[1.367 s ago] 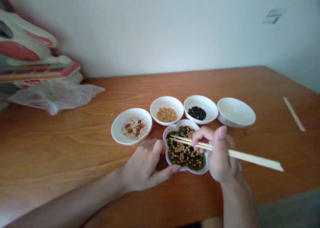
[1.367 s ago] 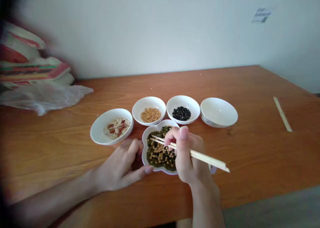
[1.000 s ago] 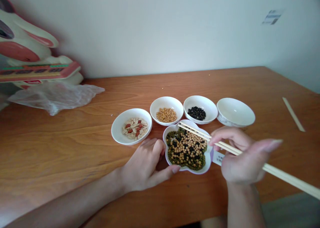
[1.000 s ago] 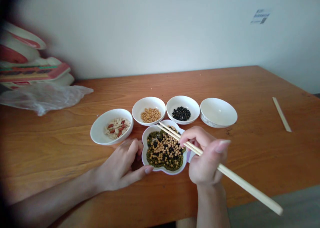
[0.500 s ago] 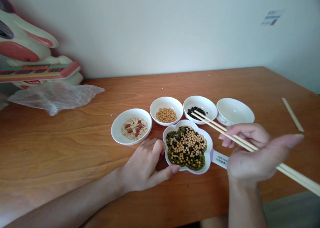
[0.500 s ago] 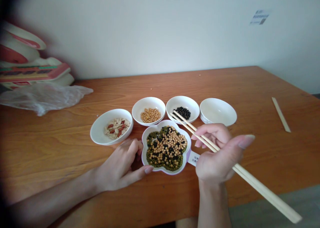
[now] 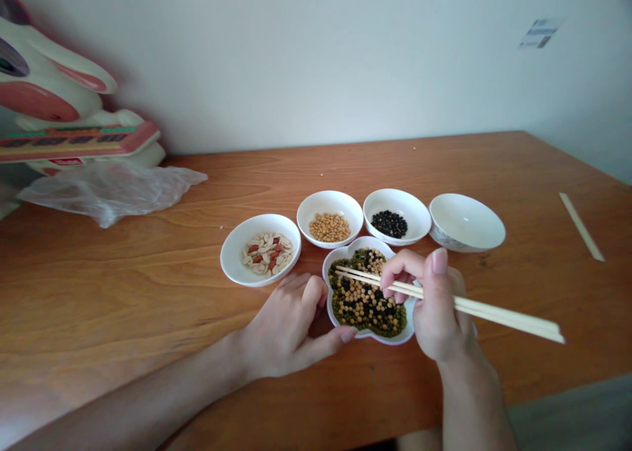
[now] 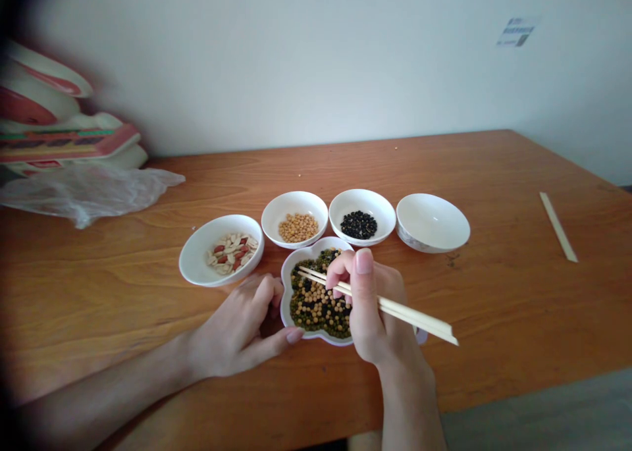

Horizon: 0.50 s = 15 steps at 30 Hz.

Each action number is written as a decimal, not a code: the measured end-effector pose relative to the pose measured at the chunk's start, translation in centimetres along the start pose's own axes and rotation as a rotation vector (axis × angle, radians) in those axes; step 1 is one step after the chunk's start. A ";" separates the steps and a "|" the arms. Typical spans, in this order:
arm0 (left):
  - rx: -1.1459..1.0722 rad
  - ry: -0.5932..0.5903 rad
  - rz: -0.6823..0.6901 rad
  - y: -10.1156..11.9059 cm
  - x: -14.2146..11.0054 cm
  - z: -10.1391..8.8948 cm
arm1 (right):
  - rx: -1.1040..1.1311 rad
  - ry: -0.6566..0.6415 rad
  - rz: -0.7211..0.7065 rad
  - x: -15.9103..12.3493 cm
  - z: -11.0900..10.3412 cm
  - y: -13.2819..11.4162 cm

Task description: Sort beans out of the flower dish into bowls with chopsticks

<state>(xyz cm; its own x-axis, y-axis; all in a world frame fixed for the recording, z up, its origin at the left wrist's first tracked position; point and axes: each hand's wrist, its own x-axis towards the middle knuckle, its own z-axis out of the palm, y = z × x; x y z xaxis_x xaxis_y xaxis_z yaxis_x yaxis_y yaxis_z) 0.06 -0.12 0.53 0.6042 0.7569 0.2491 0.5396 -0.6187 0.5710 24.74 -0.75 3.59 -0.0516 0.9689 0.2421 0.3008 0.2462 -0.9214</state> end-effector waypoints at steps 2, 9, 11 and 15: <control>0.003 0.000 -0.002 0.0 0.0 0.0 | -0.016 -0.011 0.005 0.0 0.1 -0.1; -0.005 -0.004 -0.011 0.1 0.0 -0.1 | -0.053 -0.029 -0.020 0.2 0.3 -0.2; -0.001 0.000 -0.010 0.2 0.1 -0.1 | -0.055 -0.027 -0.019 0.2 0.3 -0.3; -0.003 -0.004 -0.010 0.2 0.1 -0.2 | -0.058 -0.023 -0.020 0.1 0.2 -0.3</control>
<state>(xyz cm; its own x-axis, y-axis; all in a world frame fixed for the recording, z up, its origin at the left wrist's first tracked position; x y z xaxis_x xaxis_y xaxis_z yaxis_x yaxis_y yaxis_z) 0.14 -0.09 0.79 0.6011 0.7623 0.2400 0.5443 -0.6104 0.5755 24.44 -0.68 3.86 -0.0796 0.9642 0.2529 0.3543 0.2644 -0.8969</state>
